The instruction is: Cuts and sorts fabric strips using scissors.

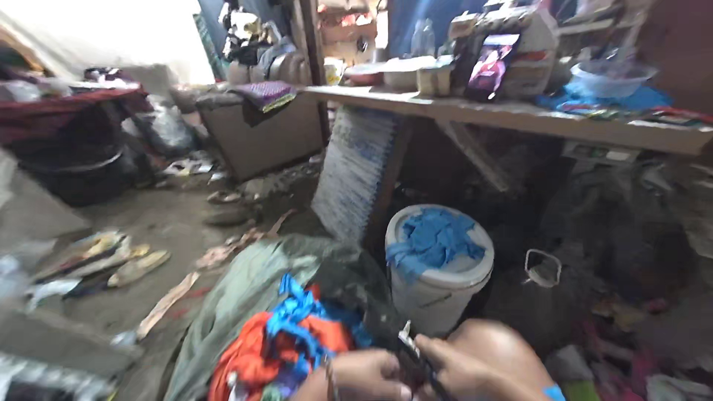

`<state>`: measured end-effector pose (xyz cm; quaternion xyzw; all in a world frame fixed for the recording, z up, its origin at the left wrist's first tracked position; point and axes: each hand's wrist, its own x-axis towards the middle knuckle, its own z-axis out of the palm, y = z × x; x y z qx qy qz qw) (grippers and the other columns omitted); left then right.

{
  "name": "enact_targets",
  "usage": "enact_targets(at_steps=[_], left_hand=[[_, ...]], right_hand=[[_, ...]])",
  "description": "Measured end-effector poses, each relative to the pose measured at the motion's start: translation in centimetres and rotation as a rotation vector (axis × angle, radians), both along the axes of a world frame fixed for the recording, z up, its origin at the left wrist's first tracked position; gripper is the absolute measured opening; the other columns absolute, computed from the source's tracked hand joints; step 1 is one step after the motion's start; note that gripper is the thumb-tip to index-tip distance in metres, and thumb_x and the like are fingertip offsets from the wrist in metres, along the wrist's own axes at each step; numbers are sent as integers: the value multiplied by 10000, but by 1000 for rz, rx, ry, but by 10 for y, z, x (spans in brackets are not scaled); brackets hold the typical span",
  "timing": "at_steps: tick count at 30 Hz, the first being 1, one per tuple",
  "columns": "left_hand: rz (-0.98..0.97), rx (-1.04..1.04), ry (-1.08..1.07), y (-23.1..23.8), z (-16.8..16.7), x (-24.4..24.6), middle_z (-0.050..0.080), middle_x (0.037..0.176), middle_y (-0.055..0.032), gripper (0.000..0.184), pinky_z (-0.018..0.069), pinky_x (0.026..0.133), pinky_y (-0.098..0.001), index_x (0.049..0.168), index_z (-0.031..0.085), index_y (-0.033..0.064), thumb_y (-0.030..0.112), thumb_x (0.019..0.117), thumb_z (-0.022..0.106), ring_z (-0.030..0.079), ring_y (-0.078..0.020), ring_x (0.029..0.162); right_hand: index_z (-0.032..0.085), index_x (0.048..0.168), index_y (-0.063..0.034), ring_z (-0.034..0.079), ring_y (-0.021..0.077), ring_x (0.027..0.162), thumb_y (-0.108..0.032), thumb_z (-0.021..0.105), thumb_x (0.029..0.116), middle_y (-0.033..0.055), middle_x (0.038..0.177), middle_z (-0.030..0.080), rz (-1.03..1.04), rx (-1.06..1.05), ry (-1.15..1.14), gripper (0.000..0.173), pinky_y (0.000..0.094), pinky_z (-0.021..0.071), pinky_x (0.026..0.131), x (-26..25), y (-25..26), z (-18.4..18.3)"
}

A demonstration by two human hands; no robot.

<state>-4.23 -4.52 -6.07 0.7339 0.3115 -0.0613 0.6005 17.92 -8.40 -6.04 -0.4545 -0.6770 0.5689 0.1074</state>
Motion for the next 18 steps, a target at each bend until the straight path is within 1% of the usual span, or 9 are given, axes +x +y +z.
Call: enact_targets(at_steps=[2,4,6,7,10,12,14,16,18], left_hand=[[-47,-43,10,-3,11,-12,679,1127,-184,328,514,936,-470,1260,613,-42,160,1001,626,652,-247,1004],[-67,-30,-47,-5,10,-31,675,1139,-180,369,529,908,-485,1252,635,-21,140,927,697,652,-255,994],[-63,-11,-48,-13,23,-49,668,1109,-205,371,523,884,-468,1218,640,-57,71,882,732,640,-256,959],[-56,-24,5,-17,29,-58,670,1100,-217,387,520,894,-464,1238,623,-68,52,887,733,642,-259,960],[-5,-76,162,-26,31,-89,668,1207,-221,448,491,1006,-509,1330,606,-35,70,912,727,652,-289,1094],[81,-94,196,-32,20,-114,681,1110,-198,361,511,942,-493,1234,638,-49,104,919,728,656,-254,995],[168,-135,187,-38,3,-140,689,1041,-140,299,529,898,-425,1174,650,-42,128,935,708,649,-174,920],[288,-182,141,-48,-19,-163,686,993,-74,251,537,872,-348,1133,648,-33,125,942,685,636,-95,874],[446,-206,80,-60,-39,-178,682,964,-41,228,537,848,-310,1119,648,-32,110,942,672,628,-65,847]], right_hand=[[514,1278,73,658,221,984,-82,766,881,171,1086,658,21,-103,53,495,410,541,909,2,2,-4],[526,1260,24,649,167,929,-140,757,889,115,1045,654,30,-135,52,467,372,549,858,3,2,-3],[527,1231,-7,629,119,880,-188,762,886,63,996,639,46,-137,66,455,330,540,815,3,2,-2],[529,1215,-29,629,94,866,-215,766,872,33,975,636,53,-134,89,457,307,542,797,4,2,-5],[538,1171,-58,645,71,834,-263,784,845,-4,933,653,54,-110,126,457,281,553,765,6,4,-17],[542,1149,-68,640,64,805,-272,792,831,-17,903,648,22,-111,112,453,270,549,742,6,4,-20],[545,1124,-80,628,53,779,-282,801,820,-33,876,634,-13,-120,103,446,256,543,723,6,6,-22],[555,1102,-95,627,39,755,-294,807,786,-55,852,633,-46,-116,97,451,239,539,700,6,8,-23],[551,1106,-98,619,26,748,-284,806,778,-70,843,625,-60,-116,84,455,225,534,701,6,8,-22]])
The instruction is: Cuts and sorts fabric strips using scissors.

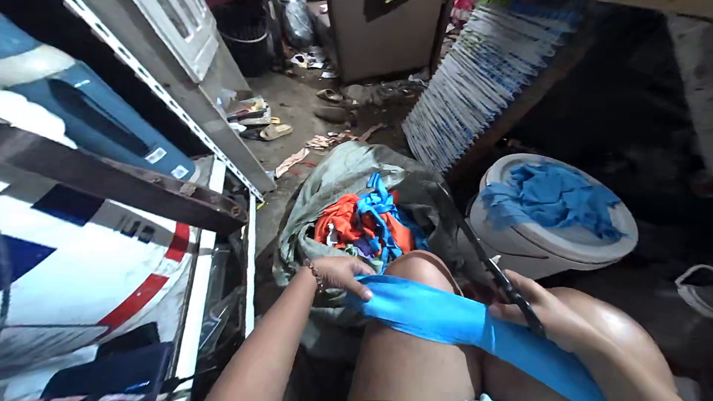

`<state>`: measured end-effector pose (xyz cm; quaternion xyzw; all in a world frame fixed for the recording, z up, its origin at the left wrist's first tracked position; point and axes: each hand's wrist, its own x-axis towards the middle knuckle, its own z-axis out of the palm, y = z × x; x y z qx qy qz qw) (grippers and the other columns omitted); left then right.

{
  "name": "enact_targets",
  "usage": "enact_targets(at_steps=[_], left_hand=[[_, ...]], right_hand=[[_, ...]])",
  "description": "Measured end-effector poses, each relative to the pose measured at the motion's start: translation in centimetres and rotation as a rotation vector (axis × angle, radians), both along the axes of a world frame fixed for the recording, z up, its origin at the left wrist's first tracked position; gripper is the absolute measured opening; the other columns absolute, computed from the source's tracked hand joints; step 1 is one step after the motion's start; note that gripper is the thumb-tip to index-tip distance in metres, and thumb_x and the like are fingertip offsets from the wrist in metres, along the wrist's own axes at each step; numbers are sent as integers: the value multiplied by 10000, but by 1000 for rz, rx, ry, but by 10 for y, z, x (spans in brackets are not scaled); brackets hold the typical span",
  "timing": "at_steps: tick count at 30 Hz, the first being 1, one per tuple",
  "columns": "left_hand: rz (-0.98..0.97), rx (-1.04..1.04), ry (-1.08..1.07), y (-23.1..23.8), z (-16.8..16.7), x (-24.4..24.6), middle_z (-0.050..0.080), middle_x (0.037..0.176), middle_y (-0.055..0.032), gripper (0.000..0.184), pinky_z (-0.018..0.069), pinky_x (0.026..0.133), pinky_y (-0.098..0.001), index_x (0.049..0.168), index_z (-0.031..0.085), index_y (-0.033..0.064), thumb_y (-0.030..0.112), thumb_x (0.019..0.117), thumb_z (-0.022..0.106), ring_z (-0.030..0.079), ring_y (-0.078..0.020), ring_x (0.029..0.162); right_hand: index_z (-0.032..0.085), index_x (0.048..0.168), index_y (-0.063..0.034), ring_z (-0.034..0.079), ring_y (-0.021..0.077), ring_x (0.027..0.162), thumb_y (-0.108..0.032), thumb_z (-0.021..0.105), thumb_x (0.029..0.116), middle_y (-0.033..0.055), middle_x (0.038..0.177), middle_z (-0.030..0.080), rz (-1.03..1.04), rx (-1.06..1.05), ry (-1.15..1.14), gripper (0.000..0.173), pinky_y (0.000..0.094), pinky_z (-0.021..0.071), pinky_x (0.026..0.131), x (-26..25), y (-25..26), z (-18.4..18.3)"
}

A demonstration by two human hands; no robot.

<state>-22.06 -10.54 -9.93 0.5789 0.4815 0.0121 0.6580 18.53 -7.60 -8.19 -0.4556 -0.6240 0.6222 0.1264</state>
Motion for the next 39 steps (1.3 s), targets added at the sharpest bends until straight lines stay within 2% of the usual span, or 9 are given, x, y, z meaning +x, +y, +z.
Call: enact_targets(at_steps=[3,6,11,16,21,24,26,32,39], left_hand=[[299,-26,-119,-21,-22,-9,684,889,32,96,572,774,-267,1053,648,33,65,965,629,655,-42,791],[632,-99,-312,-44,-37,-2,725,946,-17,152,619,777,-337,1135,635,43,41,990,589,717,-133,845],[981,-104,-550,-72,-51,21,737,975,-47,180,616,800,-342,1147,611,34,19,968,596,725,-157,880],[1258,-82,-605,-78,-35,40,722,950,-83,138,620,756,-354,1134,612,9,-4,1011,552,723,-188,844],[1428,-124,-631,-76,-12,54,716,865,-92,115,619,721,-340,1102,601,4,36,1044,507,722,-182,771],[1499,-104,-601,-76,8,61,714,870,-92,127,621,723,-339,1133,606,-6,32,1036,531,722,-181,772],[1527,-93,-616,-78,18,63,714,875,-96,133,624,715,-335,1136,613,-10,27,1033,537,723,-181,766],[1570,-108,-688,-83,28,67,722,803,-85,173,610,630,-302,1035,659,12,88,1061,506,715,-159,693],[1602,-234,-893,-84,23,72,726,852,-108,236,619,678,-313,1079,630,21,157,1090,438,729,-177,738]], right_hand=[[562,1119,-84,625,25,743,-284,813,760,-71,831,630,-14,13,-20,482,218,538,703,1,-1,0],[559,1105,-77,612,31,728,-298,809,769,-60,822,618,-20,88,-68,474,225,532,691,3,-2,-3],[587,1142,-17,657,103,745,-352,773,801,28,877,660,-36,328,-191,513,313,578,696,-8,1,2],[597,1124,10,652,101,778,-180,743,838,46,879,670,89,441,-130,373,301,560,734,-59,4,27],[579,1163,5,679,119,844,-149,718,883,52,937,689,246,325,-60,348,325,575,798,-141,3,41],[567,1256,-59,704,222,982,-252,719,905,73,1066,715,327,358,-202,428,501,565,881,-178,5,39],[536,1301,-20,691,225,1025,-224,738,907,111,1123,697,357,365,-199,487,454,551,931,-194,3,43],[548,1250,7,663,225,971,-172,715,924,135,1039,669,366,378,-236,408,405,531,905,-207,-6,56],[571,1168,13,653,105,820,-194,713,907,57,916,674,264,459,42,363,283,549,783,-197,-9,35]])
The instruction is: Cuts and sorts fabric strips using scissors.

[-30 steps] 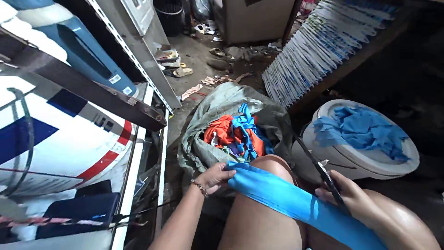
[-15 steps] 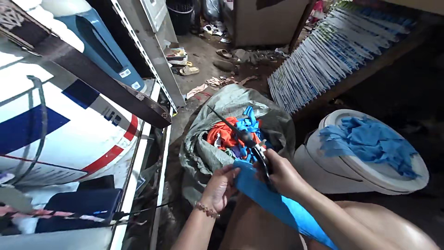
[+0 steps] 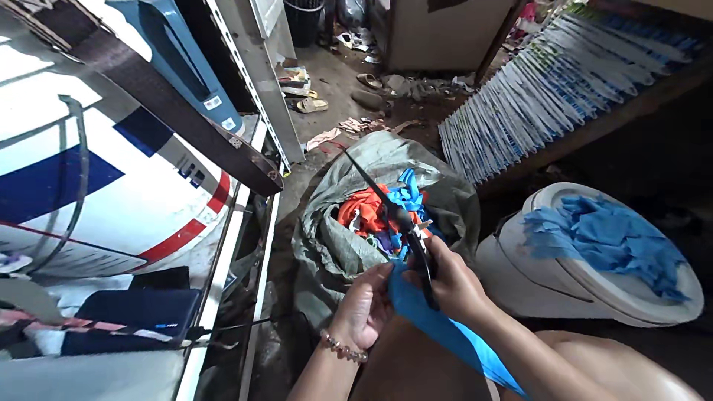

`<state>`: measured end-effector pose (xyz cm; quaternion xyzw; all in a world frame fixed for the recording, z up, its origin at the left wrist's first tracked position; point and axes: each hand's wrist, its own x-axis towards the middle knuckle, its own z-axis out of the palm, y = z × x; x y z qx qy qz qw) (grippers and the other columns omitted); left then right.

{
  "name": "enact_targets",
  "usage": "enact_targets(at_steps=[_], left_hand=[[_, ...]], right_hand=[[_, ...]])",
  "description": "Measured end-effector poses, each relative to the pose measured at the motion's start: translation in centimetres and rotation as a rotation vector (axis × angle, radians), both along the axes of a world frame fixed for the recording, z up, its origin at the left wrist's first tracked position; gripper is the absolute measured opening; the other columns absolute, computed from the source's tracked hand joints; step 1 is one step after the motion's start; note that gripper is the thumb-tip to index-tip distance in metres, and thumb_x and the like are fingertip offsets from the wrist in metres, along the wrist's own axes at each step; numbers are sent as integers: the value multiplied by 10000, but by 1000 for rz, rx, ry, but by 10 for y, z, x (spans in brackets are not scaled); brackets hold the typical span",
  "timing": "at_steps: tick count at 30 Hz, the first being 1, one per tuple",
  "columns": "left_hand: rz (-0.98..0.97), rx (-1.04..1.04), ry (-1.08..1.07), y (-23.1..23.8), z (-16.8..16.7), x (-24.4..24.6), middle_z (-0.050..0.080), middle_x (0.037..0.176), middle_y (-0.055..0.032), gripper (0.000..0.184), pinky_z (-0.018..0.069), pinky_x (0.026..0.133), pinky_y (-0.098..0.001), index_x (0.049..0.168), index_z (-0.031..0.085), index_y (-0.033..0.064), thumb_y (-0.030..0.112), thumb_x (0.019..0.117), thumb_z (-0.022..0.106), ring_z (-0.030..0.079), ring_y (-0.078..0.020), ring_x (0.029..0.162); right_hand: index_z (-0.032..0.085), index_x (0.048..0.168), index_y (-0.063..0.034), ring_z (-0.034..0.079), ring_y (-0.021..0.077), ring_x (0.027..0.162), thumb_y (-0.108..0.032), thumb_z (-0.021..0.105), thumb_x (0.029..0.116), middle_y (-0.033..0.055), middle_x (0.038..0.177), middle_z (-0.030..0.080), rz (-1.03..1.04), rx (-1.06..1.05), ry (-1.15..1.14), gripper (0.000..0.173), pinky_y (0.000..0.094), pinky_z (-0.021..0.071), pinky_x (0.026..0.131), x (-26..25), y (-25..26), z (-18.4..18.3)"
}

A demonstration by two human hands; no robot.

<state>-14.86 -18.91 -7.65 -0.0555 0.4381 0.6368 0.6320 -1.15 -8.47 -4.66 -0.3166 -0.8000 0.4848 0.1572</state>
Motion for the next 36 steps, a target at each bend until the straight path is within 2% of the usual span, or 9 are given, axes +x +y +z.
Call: enact_targets(at_steps=[4,9,13,17,20,26,29,32,36], left_hand=[[26,66,-62,-2,-4,4,726,842,-114,280,621,686,-321,1059,638,23,175,1096,406,730,-182,737],[14,185,-18,-6,-9,12,726,867,-85,290,616,713,-309,1056,635,50,176,1105,379,724,-158,773],[42,125,-40,-6,-2,14,719,822,-85,293,617,671,-301,1018,645,53,169,1102,389,719,-155,722],[74,106,-111,-4,-8,11,725,847,-115,313,628,688,-330,1064,639,32,213,1108,388,732,-186,751],[117,86,-130,-3,-13,12,723,897,-135,285,626,715,-353,1140,611,14,216,1101,414,733,-208,794],[155,43,-123,1,-13,15,712,861,-115,240,621,706,-342,1097,604,13,178,1093,430,722,-192,770],[139,132,-152,-1,-20,12,706,874,-109,258,621,744,-357,1105,594,22,172,1103,385,719,-195,794],[157,61,-168,1,-12,16,705,831,-104,268,621,698,-334,1050,615,22,188,1099,410,716,-182,742],[145,57,-158,-1,-7,19,717,858,-116,312,620,722,-328,1073,630,13,225,1103,403,723,-185,770]], right_hand=[[552,1106,-7,625,22,757,-163,731,894,-5,862,654,-2,-56,180,318,187,527,709,1,2,-3],[541,1038,-40,622,13,716,-114,747,877,-24,818,652,-61,-111,334,272,171,525,669,-4,6,-6],[541,1066,-58,620,17,731,-170,763,874,-38,841,648,-18,-187,270,314,185,525,678,5,10,-4],[571,1070,-84,618,14,735,-262,775,867,-55,856,655,17,-164,209,338,200,522,666,16,3,-5],[551,1076,-61,626,0,754,-197,759,877,-48,876,666,60,-174,247,318,178,525,684,18,-2,-8],[524,1087,-55,626,-16,772,-117,737,886,-53,901,670,151,-185,345,299,160,526,691,23,-9,-9],[519,1087,-65,626,-20,787,-77,729,879,-60,902,671,192,-201,409,297,161,529,701,25,-14,-6],[533,1085,-41,623,-16,772,-102,737,879,-47,896,666,105,-144,356,296,158,529,696,24,-15,-10],[564,1084,-13,633,7,753,-143,740,885,-11,879,673,-42,-18,253,296,170,539,690,23,-16,-22]])
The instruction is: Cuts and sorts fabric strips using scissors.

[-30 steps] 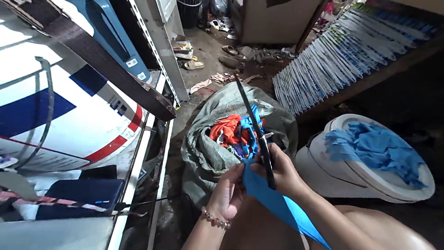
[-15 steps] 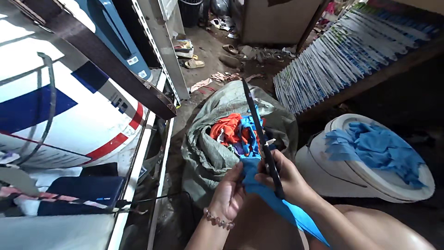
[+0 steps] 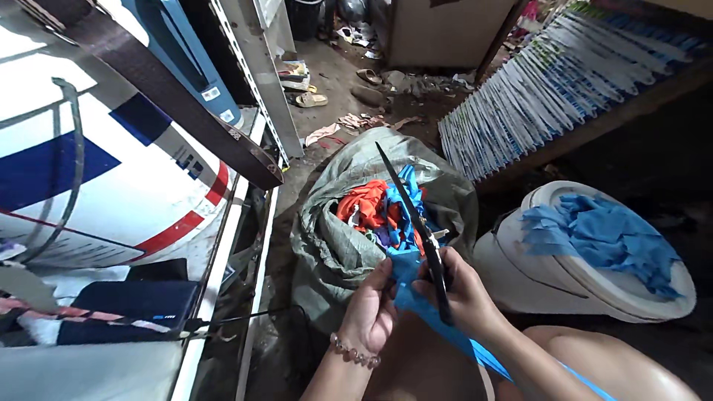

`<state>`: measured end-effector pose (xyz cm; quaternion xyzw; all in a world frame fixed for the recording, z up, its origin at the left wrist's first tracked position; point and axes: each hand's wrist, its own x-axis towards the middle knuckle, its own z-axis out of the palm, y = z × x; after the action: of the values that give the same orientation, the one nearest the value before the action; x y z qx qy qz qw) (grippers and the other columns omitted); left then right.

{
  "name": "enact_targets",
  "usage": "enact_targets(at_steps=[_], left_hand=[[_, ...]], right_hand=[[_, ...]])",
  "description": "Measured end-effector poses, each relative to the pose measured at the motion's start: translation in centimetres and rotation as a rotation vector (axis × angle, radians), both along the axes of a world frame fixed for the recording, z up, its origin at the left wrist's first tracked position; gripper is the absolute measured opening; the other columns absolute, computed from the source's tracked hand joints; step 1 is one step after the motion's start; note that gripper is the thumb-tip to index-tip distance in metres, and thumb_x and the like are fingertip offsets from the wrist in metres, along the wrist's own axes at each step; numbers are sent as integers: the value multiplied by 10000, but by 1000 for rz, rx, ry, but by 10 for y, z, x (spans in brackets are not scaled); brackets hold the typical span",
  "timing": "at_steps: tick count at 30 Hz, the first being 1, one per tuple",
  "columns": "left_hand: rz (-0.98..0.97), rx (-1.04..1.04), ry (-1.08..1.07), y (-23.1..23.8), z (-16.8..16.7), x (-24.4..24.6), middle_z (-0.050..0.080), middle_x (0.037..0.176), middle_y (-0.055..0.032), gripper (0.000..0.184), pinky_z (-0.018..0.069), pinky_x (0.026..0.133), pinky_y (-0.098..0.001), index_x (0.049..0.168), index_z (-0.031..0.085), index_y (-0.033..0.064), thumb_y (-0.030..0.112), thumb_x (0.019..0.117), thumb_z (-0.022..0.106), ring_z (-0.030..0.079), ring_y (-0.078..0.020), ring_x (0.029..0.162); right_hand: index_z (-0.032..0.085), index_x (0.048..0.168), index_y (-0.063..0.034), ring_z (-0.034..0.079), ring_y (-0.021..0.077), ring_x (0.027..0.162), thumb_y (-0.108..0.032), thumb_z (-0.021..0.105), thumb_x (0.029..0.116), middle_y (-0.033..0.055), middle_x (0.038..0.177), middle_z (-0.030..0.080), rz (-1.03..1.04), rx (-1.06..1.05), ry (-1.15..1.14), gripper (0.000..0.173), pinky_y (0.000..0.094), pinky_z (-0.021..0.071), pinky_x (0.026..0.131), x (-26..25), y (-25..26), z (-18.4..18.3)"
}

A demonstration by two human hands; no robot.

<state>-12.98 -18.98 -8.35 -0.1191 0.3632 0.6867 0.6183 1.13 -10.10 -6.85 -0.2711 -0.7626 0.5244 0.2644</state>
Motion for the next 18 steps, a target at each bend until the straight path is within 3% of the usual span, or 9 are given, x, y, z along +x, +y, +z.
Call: enact_targets(at_steps=[10,15,18], left_hand=[[23,15,149,1,1,8,687,794,-80,263,600,640,-266,1038,602,40,180,1108,390,695,-136,691],[64,9,112,2,6,14,700,802,-93,239,615,655,-288,1067,588,36,168,1106,392,710,-155,693],[88,72,70,1,2,13,719,846,-121,263,630,703,-319,1079,586,24,164,1111,366,732,-187,741]], right_hand=[[595,1102,13,690,34,797,-141,752,848,21,923,730,-278,131,-5,335,202,580,724,-1,-16,-11],[610,1021,-14,682,22,733,-152,740,858,6,862,734,-380,321,46,250,188,576,667,-1,-19,-17],[604,1026,-23,673,29,743,-152,747,858,-3,851,715,-392,295,130,256,201,573,676,-1,-14,-12]])
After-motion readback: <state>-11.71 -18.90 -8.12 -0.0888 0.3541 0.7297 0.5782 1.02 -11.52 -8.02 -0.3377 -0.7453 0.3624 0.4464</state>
